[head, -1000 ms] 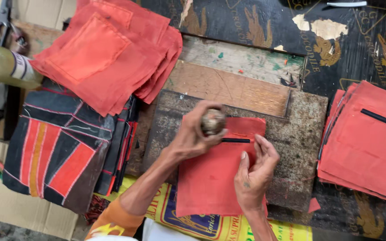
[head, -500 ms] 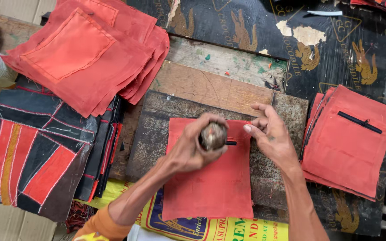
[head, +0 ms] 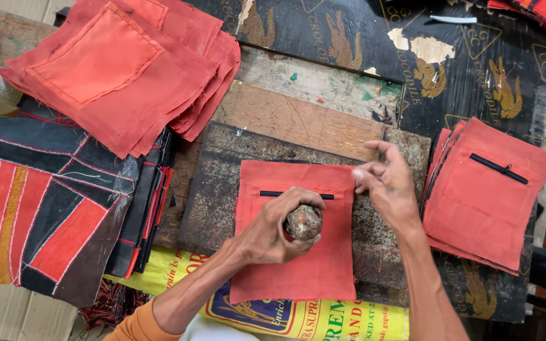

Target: The person assembles small red fabric pouches by hand. They align a black zipper on the pouch, press it into place, and use a small stone to rub and secure the seam. The finished pouches are stacked on the table.

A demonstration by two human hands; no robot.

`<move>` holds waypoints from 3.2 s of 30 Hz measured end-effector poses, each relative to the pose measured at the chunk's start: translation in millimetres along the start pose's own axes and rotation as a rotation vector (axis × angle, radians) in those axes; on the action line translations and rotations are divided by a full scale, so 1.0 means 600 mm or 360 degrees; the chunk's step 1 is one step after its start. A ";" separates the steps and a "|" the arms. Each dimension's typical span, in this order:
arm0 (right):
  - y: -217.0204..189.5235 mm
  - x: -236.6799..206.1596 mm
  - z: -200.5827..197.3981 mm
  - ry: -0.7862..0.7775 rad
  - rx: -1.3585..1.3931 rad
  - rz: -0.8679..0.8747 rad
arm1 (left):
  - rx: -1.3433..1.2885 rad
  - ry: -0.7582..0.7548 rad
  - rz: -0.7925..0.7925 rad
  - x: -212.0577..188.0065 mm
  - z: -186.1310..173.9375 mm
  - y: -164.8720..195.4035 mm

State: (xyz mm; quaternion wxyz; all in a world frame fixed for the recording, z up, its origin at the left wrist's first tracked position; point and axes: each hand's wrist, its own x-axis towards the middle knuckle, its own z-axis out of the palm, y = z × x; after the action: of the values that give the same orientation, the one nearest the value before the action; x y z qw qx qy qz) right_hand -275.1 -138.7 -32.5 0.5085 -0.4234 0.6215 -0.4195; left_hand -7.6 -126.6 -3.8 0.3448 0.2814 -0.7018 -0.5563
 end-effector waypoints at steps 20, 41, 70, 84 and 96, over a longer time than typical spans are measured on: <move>0.036 -0.091 -0.056 0.0582 -0.1312 -0.0487 | 0.0224 0.0241 -0.0208 0.027 -0.038 -0.020; -0.076 -0.069 0.094 0.0180 -0.0845 -0.0968 | 0.1043 0.0344 -0.0135 -0.055 0.018 -0.021; -0.036 -0.034 0.189 0.0158 -0.0967 -0.1266 | 0.1128 0.0048 0.0542 -0.096 0.005 -0.075; -0.045 -0.078 0.076 0.0068 -0.0484 -0.0978 | 0.1114 -0.0028 0.0445 -0.081 0.006 -0.067; 0.007 -0.128 0.057 0.0267 -0.0257 -0.0785 | 0.1269 -0.0333 0.0419 -0.065 0.011 -0.056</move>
State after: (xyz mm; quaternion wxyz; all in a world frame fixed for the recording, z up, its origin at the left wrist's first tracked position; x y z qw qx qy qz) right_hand -232.1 -67.3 -19.6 0.3023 -0.5649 0.5708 -0.5134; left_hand 11.0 -99.9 -44.2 0.2041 0.2427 -0.9229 -0.2186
